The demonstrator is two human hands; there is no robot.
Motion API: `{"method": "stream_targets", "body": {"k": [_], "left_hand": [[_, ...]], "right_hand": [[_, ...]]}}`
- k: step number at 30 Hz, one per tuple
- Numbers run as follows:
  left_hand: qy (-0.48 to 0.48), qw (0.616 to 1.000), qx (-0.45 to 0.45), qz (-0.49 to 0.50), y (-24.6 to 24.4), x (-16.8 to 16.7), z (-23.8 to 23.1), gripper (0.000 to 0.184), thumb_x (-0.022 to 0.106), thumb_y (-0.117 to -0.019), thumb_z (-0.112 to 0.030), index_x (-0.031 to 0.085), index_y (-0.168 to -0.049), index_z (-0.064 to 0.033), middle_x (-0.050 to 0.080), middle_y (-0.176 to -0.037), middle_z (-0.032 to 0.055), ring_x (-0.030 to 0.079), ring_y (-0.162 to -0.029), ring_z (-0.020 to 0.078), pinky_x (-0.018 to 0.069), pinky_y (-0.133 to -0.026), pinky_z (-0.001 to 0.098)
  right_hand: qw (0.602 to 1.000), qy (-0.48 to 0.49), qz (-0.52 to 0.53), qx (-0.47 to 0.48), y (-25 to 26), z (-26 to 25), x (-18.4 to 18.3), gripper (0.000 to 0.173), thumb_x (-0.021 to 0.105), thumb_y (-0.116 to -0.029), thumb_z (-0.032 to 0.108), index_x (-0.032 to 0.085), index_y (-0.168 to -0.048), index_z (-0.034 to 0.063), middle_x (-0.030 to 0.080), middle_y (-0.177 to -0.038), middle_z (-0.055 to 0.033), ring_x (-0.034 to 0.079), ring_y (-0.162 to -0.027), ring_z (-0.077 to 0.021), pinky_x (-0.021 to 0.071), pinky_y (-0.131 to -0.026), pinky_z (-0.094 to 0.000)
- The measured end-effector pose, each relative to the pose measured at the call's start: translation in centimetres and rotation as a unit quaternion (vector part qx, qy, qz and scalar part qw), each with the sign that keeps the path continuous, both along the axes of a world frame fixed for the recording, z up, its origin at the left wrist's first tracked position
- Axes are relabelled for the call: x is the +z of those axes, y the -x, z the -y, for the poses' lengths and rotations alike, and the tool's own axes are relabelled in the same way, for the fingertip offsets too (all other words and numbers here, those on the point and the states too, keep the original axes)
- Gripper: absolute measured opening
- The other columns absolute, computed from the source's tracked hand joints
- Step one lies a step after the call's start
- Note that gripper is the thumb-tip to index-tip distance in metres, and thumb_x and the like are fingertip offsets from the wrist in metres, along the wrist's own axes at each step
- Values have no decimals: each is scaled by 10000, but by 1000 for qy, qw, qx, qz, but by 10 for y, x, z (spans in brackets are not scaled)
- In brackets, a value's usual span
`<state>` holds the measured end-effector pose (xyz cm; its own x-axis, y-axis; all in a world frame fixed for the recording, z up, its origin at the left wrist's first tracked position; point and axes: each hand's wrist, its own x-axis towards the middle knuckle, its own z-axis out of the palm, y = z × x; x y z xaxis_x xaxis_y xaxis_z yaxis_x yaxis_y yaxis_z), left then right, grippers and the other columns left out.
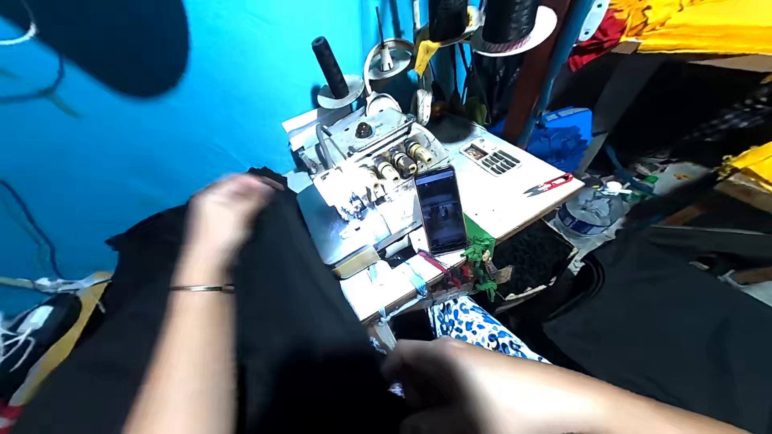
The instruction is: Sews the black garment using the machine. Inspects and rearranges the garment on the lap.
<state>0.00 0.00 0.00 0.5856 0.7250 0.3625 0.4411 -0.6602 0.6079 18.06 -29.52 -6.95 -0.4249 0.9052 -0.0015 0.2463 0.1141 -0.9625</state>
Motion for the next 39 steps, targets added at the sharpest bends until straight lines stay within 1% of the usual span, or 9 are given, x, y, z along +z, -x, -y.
{"method": "stream_targets", "body": {"k": [3, 5, 8, 9, 12, 16, 21, 30, 39], "left_hand": [[77, 988, -94, -100, -27, -62, 20, 158, 644, -1001, -142, 750, -1002, -26, 740, -967, 67, 690, -918, 136, 556, -887, 398], [101, 981, -115, -121, -34, -71, 25, 164, 646, -1005, -168, 749, -971, -46, 727, -913, 39, 665, -866, 106, 537, -840, 363], [107, 977, -115, -143, -36, -67, 32, 172, 662, -999, -193, 743, -934, -56, 704, -867, 26, 635, -809, 84, 515, -781, 331], [102, 977, -114, -146, -37, -66, 34, 179, 668, -995, -200, 742, -917, -57, 699, -852, 26, 629, -792, 87, 511, -765, 330], [98, 977, -109, -152, -40, -64, 37, 191, 671, -995, -208, 744, -912, -53, 698, -849, 27, 626, -787, 86, 505, -757, 319], [102, 979, -94, -149, -39, -66, 40, 194, 673, -995, -224, 752, -930, -58, 709, -866, 29, 642, -807, 95, 509, -767, 333], [75, 987, -73, -122, -35, -62, 59, 115, 687, -974, -148, 756, -973, -56, 707, -907, 45, 642, -836, 115, 509, -764, 329], [31, 996, -27, -76, -37, -71, 75, 96, 728, -945, -193, 779, -998, -131, 699, -948, -10, 628, -942, 130, 481, -855, 388], [55, 996, -17, -64, -35, -62, 87, 121, 713, -957, -162, 768, -1022, -75, 712, -949, 58, 649, -908, 176, 501, -807, 394]], "right_hand": [[937, 209, 275, 50, -17, -5, -57, 339, 683, -992, 234, 636, -1177, -46, 670, -976, -269, 674, -889, -444, 532, -794, -636], [925, 193, 327, -25, -31, -12, -77, 379, 650, -1005, 316, 695, -1124, -41, 692, -1028, -297, 668, -997, -512, 494, -851, -730], [943, 3, 249, -221, -39, -46, -67, 310, 571, -1053, 295, 747, -1042, 39, 715, -936, -146, 701, -883, -315, 563, -824, -549], [926, -98, 221, -288, -37, -62, -67, 242, 592, -1035, 253, 754, -1000, 76, 701, -886, -79, 690, -797, -228, 585, -745, -469], [885, -218, 149, -384, -33, -108, -54, 208, 584, -1032, 233, 760, -1035, 123, 690, -941, -2, 643, -815, -96, 551, -751, -312], [899, -202, 127, -368, -24, -141, -46, 274, 573, -1047, 280, 729, -912, 99, 638, -781, -9, 597, -704, -100, 496, -666, -328], [909, -184, 68, -367, -17, -145, -52, 194, 656, -1000, 249, 762, -1026, 89, 724, -923, -25, 682, -846, -92, 569, -798, -322], [916, -129, 39, -378, -27, -136, -37, 180, 692, -983, 241, 697, -893, 85, 628, -738, 21, 572, -644, -28, 480, -623, -227], [917, -174, 52, -354, -33, -130, -40, 153, 700, -974, 257, 776, -973, 124, 709, -813, 63, 605, -705, 40, 493, -670, -170]]}}
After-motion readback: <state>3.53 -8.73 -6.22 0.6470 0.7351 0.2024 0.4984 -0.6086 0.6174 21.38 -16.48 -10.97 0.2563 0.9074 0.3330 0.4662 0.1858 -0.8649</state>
